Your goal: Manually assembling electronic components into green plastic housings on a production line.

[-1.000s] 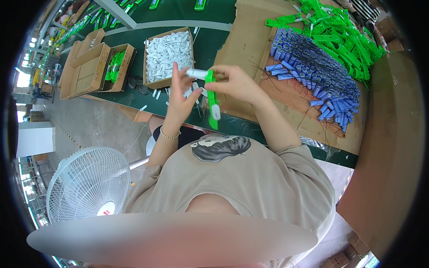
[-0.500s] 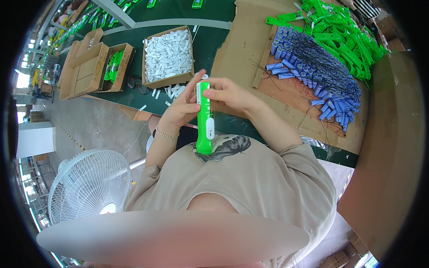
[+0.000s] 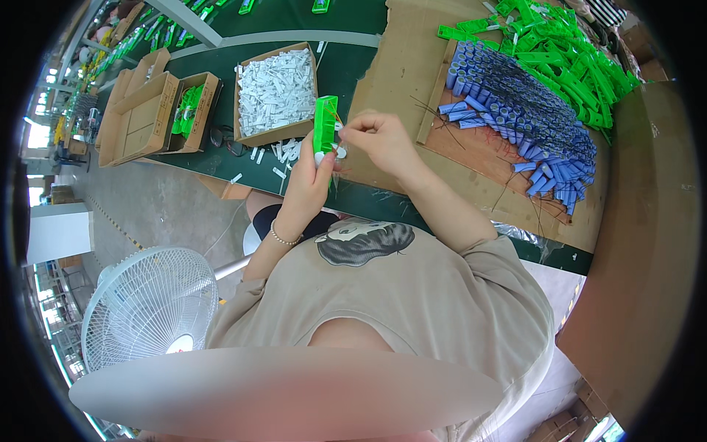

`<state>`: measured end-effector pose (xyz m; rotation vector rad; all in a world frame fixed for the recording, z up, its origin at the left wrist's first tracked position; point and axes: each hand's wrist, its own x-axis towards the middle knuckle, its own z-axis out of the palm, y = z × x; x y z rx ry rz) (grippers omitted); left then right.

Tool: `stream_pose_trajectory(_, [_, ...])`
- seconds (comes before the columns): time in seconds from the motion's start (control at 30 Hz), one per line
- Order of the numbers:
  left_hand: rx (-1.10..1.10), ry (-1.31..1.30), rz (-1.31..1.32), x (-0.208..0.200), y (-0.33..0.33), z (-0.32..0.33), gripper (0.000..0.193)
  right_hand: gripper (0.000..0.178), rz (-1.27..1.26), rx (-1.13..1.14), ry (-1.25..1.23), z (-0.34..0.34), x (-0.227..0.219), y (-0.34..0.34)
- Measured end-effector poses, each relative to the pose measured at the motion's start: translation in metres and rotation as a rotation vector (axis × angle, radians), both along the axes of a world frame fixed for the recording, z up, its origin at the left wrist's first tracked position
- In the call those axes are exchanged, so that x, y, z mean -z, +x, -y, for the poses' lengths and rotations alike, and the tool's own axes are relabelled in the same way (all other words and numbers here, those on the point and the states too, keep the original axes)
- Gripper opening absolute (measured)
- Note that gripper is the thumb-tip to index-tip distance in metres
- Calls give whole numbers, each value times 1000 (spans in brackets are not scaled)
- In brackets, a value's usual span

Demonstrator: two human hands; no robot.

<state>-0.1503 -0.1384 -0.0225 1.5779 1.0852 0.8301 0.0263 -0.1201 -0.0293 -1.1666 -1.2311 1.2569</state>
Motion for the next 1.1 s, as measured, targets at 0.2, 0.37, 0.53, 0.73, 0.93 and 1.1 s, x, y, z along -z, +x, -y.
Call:
stream_pose_trajectory(0.2, [-48, 29, 11, 0, 4, -2, 40, 15, 147, -118, -62, 20, -2, -15])
stream_pose_trajectory(0.37, [3, 80, 150, 22, 8, -4, 36, 15, 193, -73, -128, 33, 3, -16])
stream_pose_trajectory(0.53, [30, -46, 228, 34, 13, -4, 31, 15, 500, -97, 67, 40, 2, -11])
stream_pose_trajectory(0.73, [77, -291, 441, 36, 10, -6, 29, 18, 809, 281, 178, 14, 8, 85])
stream_pose_trajectory(0.93, [199, -369, 473, 35, 13, -7, 30, 20, 1539, 14, 390, -25, 43, 175])
stream_pose_trajectory(1.1, [250, -450, 527, 29, 13, -3, 35, 20, 1424, -206, 270, -36, 33, 176])
